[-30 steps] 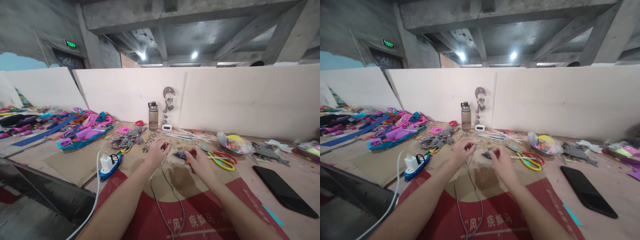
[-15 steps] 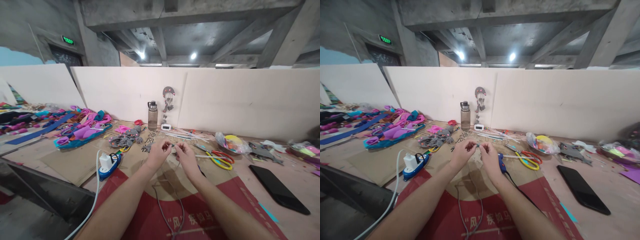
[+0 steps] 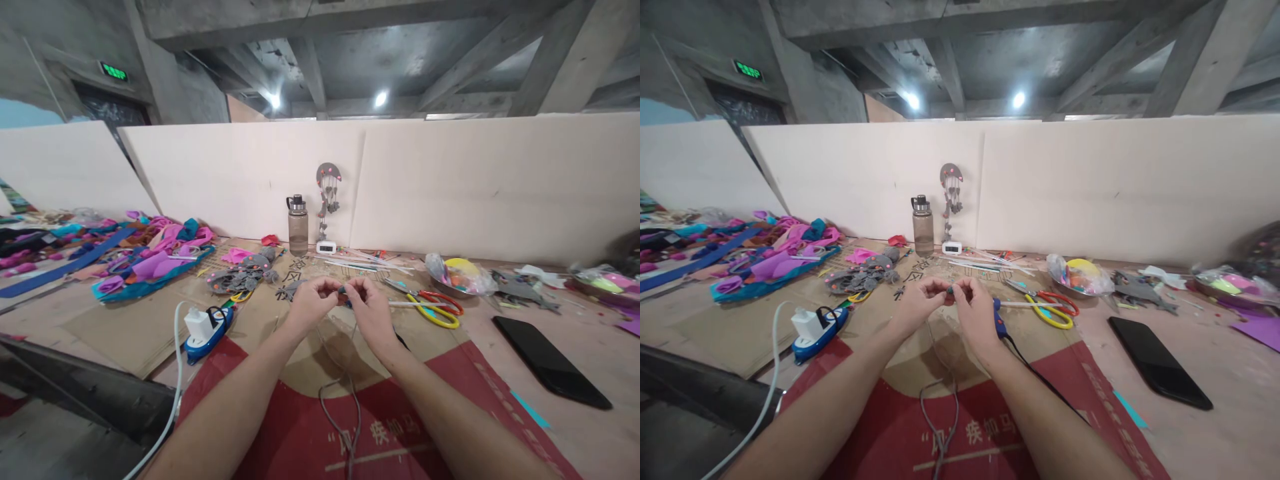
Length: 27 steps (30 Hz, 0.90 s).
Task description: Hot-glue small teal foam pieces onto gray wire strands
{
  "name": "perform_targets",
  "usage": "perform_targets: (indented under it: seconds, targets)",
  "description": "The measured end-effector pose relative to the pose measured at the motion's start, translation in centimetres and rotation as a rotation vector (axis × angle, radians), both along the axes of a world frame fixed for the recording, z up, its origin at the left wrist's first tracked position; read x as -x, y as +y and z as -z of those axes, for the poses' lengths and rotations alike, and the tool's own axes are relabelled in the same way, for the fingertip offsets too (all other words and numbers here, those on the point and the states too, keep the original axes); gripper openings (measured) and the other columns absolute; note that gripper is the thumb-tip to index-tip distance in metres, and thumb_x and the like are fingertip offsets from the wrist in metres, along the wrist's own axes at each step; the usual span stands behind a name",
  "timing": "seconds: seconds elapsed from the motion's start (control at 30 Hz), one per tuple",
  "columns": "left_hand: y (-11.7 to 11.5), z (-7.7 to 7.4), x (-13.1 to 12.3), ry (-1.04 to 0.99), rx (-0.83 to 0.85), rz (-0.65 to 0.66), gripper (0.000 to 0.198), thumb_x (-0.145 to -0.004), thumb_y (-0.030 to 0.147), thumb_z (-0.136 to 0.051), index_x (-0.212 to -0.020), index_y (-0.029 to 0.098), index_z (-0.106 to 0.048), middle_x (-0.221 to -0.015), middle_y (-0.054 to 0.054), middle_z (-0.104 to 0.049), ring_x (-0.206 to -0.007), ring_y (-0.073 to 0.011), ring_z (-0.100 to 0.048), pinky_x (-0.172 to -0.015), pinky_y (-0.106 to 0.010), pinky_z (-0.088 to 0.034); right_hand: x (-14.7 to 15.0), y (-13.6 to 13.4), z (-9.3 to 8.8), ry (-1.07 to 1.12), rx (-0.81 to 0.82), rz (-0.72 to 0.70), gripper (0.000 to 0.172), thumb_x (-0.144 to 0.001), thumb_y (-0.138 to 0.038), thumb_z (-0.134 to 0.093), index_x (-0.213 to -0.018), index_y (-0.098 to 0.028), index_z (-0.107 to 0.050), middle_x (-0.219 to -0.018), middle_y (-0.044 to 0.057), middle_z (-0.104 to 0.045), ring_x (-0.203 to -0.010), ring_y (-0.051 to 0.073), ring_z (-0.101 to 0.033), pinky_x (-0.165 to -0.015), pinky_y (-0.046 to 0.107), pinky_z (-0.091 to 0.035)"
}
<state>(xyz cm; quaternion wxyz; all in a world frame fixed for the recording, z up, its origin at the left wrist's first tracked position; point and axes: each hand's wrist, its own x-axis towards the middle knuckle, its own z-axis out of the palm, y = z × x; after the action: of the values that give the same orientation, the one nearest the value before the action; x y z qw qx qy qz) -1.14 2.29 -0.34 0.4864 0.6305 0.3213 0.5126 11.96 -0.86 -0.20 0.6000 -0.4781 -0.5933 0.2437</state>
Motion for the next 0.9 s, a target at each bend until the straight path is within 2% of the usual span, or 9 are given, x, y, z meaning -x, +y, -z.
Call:
perform_targets:
  seconds: [0.13,0.27,0.47,0.8,0.9]
  targets:
    - [-0.1,-0.2,0.0,-0.037,0.042,0.054,0.021,-0.067,0.024,-0.069,-0.084,0.013,-0.066,-0.081,-0.006,-0.070,-0.072,-0.0167,-0.068,-0.077,-0.035,-0.056,-0.3,0.2,0.4,-0.027,0.005,0.016,0.020,-0.084,-0.038,-0.050,-0.081,-0.019,-0.055,-0.075,0.001,-0.059,-0.069,0.015,-0.054,-0.066,0.029,-0.043]
    - [-0.1,-0.3,-0.1,-0.052,0.099,0.017,0.022,-0.068,0.031,-0.070,-0.078,0.012,-0.064,-0.071,-0.005,-0.069,-0.065,-0.0158,-0.067,-0.071,-0.034,-0.057,-0.4,0.2,0.5,-0.047,0.007,0.004,0.020,-0.084,-0.038,-0.051,-0.081,-0.019,-0.054,-0.073,0.001,-0.058,-0.067,0.015,-0.053,-0.065,0.028,-0.043]
    - [0.0,-0.3,-0.1,-0.079,0.121,-0.033,0.022,-0.069,0.032,-0.070,-0.074,0.013,-0.061,-0.065,-0.003,-0.068,-0.059,-0.0150,-0.066,-0.068,-0.034,-0.058,-0.3,-0.2,0.3,-0.128,-0.048,0.034,0.021,-0.085,-0.037,-0.050,-0.081,-0.018,-0.056,-0.077,0.002,-0.061,-0.071,0.015,-0.054,-0.068,0.028,-0.042]
    - [-0.1,0.1,0.0,-0.010,-0.003,-0.108,0.018,-0.073,0.031,-0.064,-0.074,0.014,-0.059,-0.065,-0.001,-0.065,-0.059,-0.0155,-0.066,-0.063,-0.030,-0.058,-0.3,-0.9,0.1,-0.306,-0.121,0.154,0.019,-0.087,-0.033,-0.050,-0.077,-0.018,-0.058,-0.075,0.003,-0.061,-0.070,0.016,-0.053,-0.067,0.029,-0.039]
    - [-0.2,0.0,0.0,-0.010,-0.031,-0.115,0.017,-0.074,0.031,-0.063,-0.074,0.014,-0.058,-0.065,-0.001,-0.064,-0.059,-0.0148,-0.066,-0.063,-0.030,-0.057,-0.3,-0.9,0.1,-0.315,-0.113,0.152,0.018,-0.087,-0.032,-0.050,-0.078,-0.019,-0.058,-0.075,0.003,-0.061,-0.071,0.016,-0.054,-0.067,0.029,-0.039]
